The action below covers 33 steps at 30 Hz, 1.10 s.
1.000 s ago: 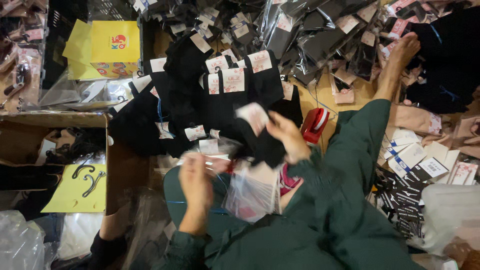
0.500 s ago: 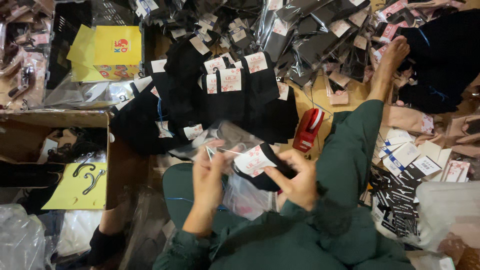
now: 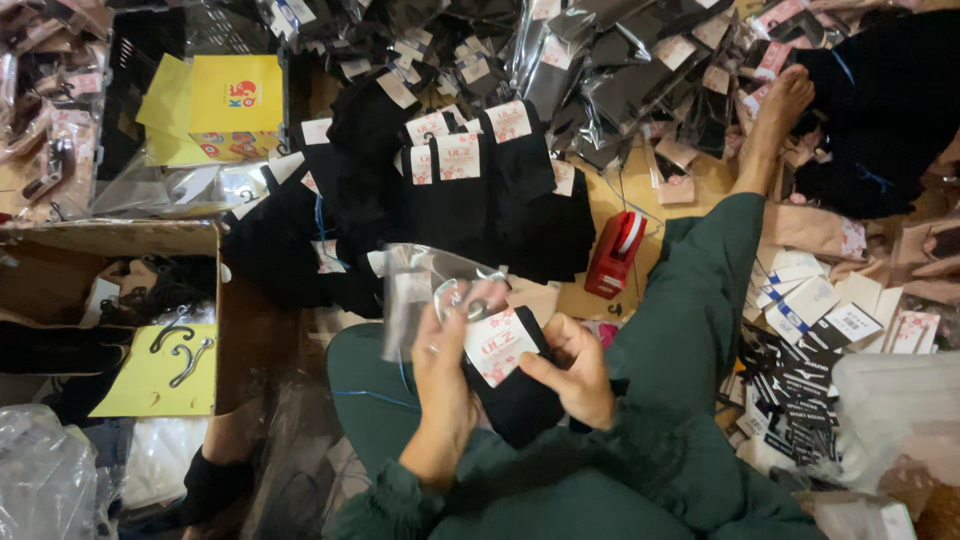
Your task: The person packages individual pairs of black socks by placing them into clear plastic bags, peeling the adhesive strips, and sealing the bags before placing them in a pile.
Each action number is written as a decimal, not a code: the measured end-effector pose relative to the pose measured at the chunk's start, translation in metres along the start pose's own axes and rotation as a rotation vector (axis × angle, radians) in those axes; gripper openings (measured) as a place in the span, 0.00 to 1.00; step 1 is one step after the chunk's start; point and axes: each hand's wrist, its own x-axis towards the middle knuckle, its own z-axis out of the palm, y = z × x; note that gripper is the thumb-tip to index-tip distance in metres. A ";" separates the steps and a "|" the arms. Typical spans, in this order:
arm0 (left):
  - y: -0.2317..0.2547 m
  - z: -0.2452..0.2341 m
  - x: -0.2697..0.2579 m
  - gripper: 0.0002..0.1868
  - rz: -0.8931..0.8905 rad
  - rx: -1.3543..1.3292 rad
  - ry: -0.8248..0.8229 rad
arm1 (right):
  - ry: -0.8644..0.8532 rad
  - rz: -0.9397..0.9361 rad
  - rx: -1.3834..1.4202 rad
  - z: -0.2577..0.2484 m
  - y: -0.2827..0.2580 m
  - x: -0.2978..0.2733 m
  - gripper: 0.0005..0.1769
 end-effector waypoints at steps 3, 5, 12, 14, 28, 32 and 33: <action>-0.031 -0.034 0.013 0.25 0.052 -0.082 0.046 | 0.039 -0.093 -0.005 -0.013 0.018 -0.001 0.16; -0.078 -0.089 0.010 0.33 -0.040 0.476 -0.131 | -0.004 -0.082 0.093 -0.019 0.013 0.003 0.13; -0.049 -0.037 0.004 0.13 0.075 0.179 0.068 | 0.092 -0.192 0.107 -0.005 -0.002 0.001 0.17; -0.057 -0.039 -0.001 0.19 0.010 0.277 0.164 | 0.101 -0.173 0.069 -0.002 0.014 -0.002 0.14; -0.026 -0.043 0.002 0.21 -0.113 0.510 -0.213 | -0.018 -0.140 0.075 -0.006 -0.008 0.002 0.27; -0.056 -0.059 -0.011 0.19 -0.174 0.513 -0.379 | -0.240 -0.044 0.074 -0.022 -0.019 0.009 0.37; -0.046 -0.055 -0.009 0.19 -0.175 0.514 -0.381 | -0.238 -0.044 0.075 -0.027 -0.008 0.008 0.37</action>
